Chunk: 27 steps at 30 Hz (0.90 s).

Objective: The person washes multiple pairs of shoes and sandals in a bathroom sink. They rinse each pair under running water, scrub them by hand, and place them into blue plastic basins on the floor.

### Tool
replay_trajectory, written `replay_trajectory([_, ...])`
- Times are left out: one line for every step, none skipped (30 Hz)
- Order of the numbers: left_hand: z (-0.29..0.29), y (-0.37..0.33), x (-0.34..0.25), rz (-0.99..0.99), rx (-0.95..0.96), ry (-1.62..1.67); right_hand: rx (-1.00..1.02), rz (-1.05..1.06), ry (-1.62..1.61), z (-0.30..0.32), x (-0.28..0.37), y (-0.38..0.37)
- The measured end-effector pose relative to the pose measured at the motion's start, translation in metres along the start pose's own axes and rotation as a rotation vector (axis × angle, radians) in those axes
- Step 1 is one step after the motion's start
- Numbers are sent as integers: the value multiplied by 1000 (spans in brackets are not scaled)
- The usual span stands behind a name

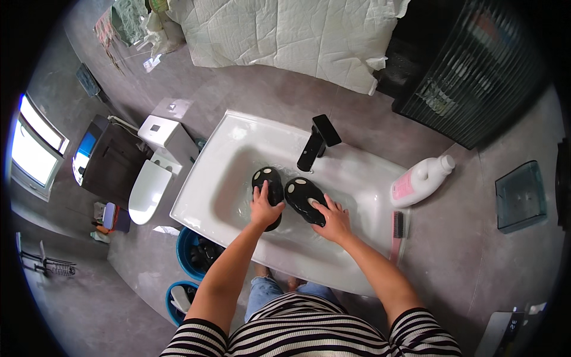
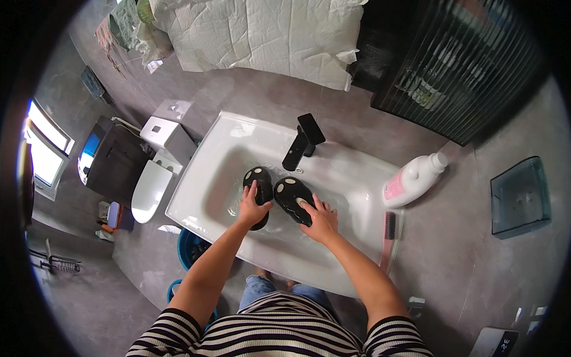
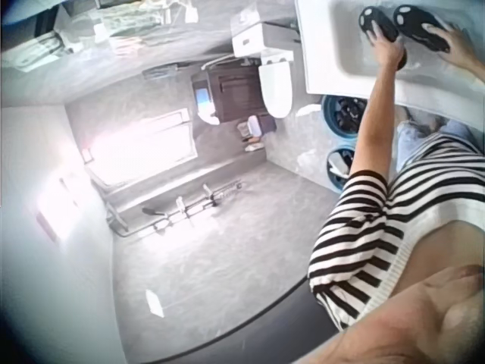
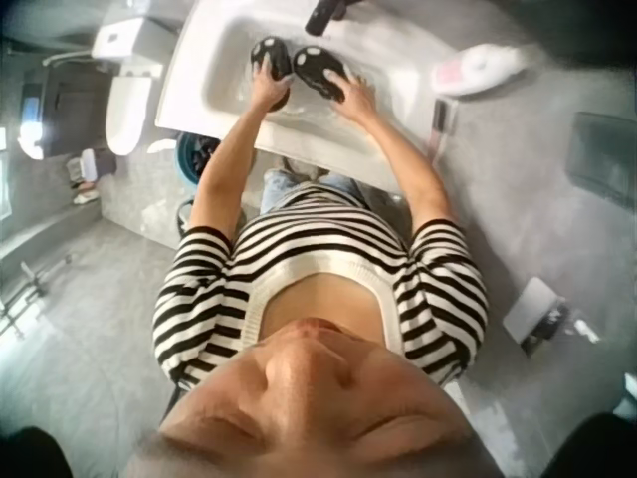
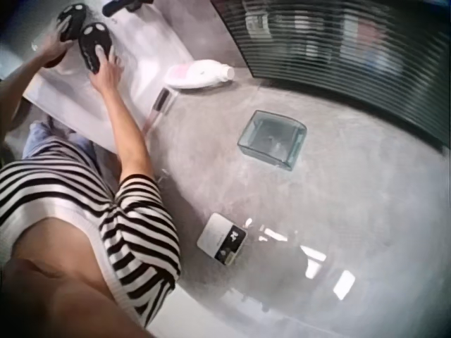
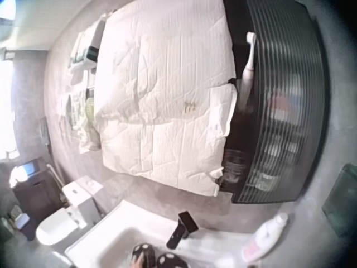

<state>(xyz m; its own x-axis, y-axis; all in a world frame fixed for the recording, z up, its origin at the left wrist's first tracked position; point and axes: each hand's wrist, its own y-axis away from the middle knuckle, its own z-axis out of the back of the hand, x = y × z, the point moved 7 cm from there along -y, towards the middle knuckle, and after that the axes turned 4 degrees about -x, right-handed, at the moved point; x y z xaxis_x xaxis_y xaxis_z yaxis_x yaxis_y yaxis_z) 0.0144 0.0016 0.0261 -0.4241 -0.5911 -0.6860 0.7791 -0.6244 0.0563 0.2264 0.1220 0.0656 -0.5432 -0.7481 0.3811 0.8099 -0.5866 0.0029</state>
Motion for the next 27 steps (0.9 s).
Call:
replay_trajectory([7, 5, -5, 55, -8, 24, -12, 1, 8, 3, 0, 1])
replay_trajectory([9, 7, -9, 53, -15, 44, -25, 1, 15, 6, -2, 3])
replay_trajectory([11, 9, -11, 51, -22, 64, -38, 3, 13, 10, -4, 7])
replay_trajectory([15, 12, -10, 53, -33, 79, -49, 10, 5, 11, -3, 11])
replay_trajectory([18, 14, -12, 38, -50, 79, -60, 16, -2, 12, -3, 15])
replay_trajectory([19, 14, -12, 27, -62, 72, -92, 29, 10, 15, -3, 18])
replay_trajectory([18, 16, -10, 19, -73, 63, -119, 43, 21, 16, -2, 22])
replay_trajectory([18, 17, -8, 11, -84, 54, -148, 56, 31, 17, -1, 24])
replay_trajectory([17, 18, -6, 2, -93, 32, -159, 71, 54, 17, 0, 25])
replay_trajectory([14, 19, -7, -7, -98, 13, -168, 82, 80, 18, 0, 26])
replay_trajectory([11, 20, -8, -16, -103, -6, -177, 93, 105, 19, 1, 26])
replay_trajectory([7, 19, -8, -17, -96, -40, -160, 95, 119, 18, 2, 25])
replay_trajectory([3, 20, -9, -15, -86, -73, -138, 95, 133, 16, 5, 24])
replay_trajectory([0, 21, -10, -14, -77, -108, -117, 95, 146, 14, 5, 23])
replay_trajectory([-5, 20, -10, 5, -48, -164, -90, 98, 172, 8, 3, 23])
replay_trajectory([-10, 19, -12, 23, -17, -219, -62, 98, 198, -1, -1, 22])
replay_trajectory([-14, 19, -14, 41, 14, -275, -34, 99, 224, -9, -6, 22])
replay_trajectory([-19, 21, -17, 43, 41, -343, -17, 92, 248, -16, -11, 21])
replay_trajectory([-25, 23, -17, 48, 72, -412, 6, 84, 269, -23, -14, 21])
replay_trajectory([-30, 26, -15, 53, 103, -482, 29, 77, 290, -29, -17, 21])
replay_trajectory([-33, 27, -16, 10, 111, -493, 44, 66, 298, -34, -20, 20])
replay_trajectory([-35, 28, -15, 9, 120, -513, 61, 55, 302, -37, -19, 16])
replay_trajectory([-38, 27, -16, 8, 128, -532, 78, 44, 307, -41, -18, 14])
replay_trajectory([-40, 26, -15, 8, 137, -551, 105, 36, 315, -48, -19, 13])
replay_trajectory([-41, 24, -16, 17, 148, -574, 123, 29, 329, -53, -20, 9])
replay_trajectory([-44, 22, -15, 26, 160, -583, 141, 22, 343, -57, -22, 6])
replay_trajectory([-47, 21, -14, 36, 173, -592, 139, 15, 346, -60, -26, 5])
